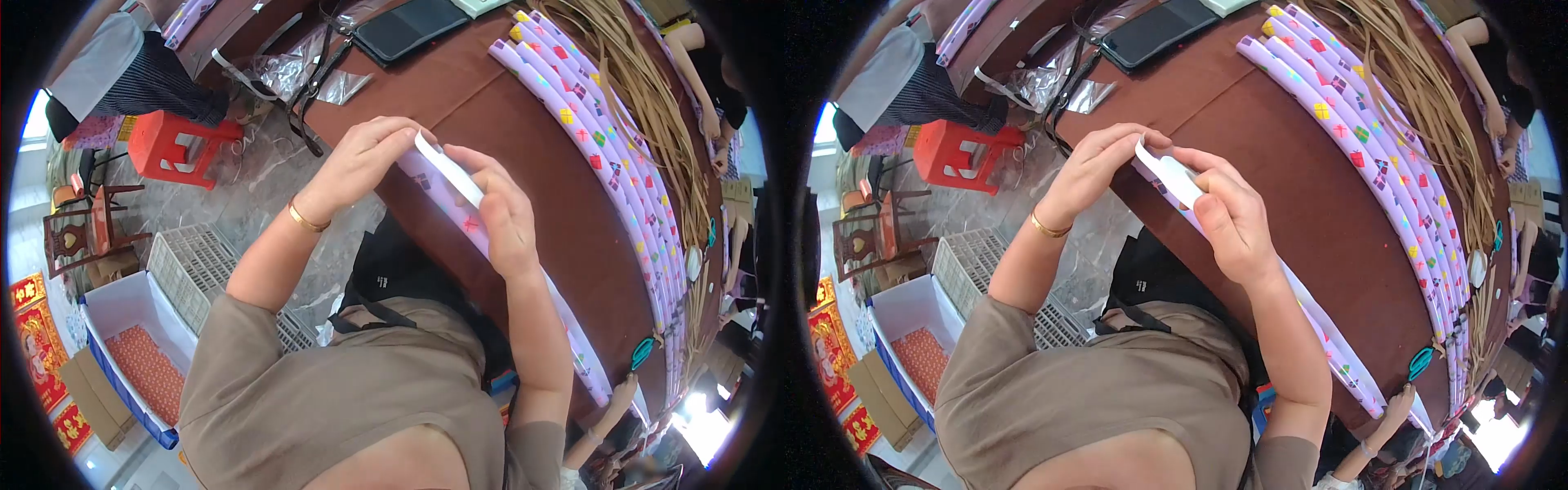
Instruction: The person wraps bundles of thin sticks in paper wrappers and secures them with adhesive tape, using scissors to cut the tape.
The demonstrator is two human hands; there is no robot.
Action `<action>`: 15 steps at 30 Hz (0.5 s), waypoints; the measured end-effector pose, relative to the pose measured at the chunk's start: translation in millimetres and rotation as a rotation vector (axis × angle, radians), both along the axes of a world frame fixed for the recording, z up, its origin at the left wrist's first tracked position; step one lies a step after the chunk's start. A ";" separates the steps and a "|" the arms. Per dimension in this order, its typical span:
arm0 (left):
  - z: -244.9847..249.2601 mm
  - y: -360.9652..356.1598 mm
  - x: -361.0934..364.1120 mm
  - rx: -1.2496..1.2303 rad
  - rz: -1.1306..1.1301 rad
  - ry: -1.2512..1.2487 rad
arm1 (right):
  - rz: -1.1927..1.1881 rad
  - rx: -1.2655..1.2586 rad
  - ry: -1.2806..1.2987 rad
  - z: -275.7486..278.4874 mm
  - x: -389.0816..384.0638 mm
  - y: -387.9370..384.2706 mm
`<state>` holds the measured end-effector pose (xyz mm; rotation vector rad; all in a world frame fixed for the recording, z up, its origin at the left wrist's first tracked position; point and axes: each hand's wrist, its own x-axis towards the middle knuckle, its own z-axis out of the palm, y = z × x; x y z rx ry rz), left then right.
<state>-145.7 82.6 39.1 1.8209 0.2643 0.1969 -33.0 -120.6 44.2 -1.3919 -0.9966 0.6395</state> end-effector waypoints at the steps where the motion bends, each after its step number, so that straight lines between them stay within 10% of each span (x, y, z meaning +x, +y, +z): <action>1: 2.4 1.4 0.8 -0.089 -0.004 0.012 | -0.016 0.001 -0.030 0.2 0.6 -0.4; 12: 4.6 -3.7 2.4 -0.336 0.209 -0.006 | -0.206 -0.055 -0.176 -6.2 1.0 -5.6; 15: -10.2 -9.5 1.8 0.168 0.283 -0.125 | -0.303 -0.113 -0.395 -11.9 2.5 -7.0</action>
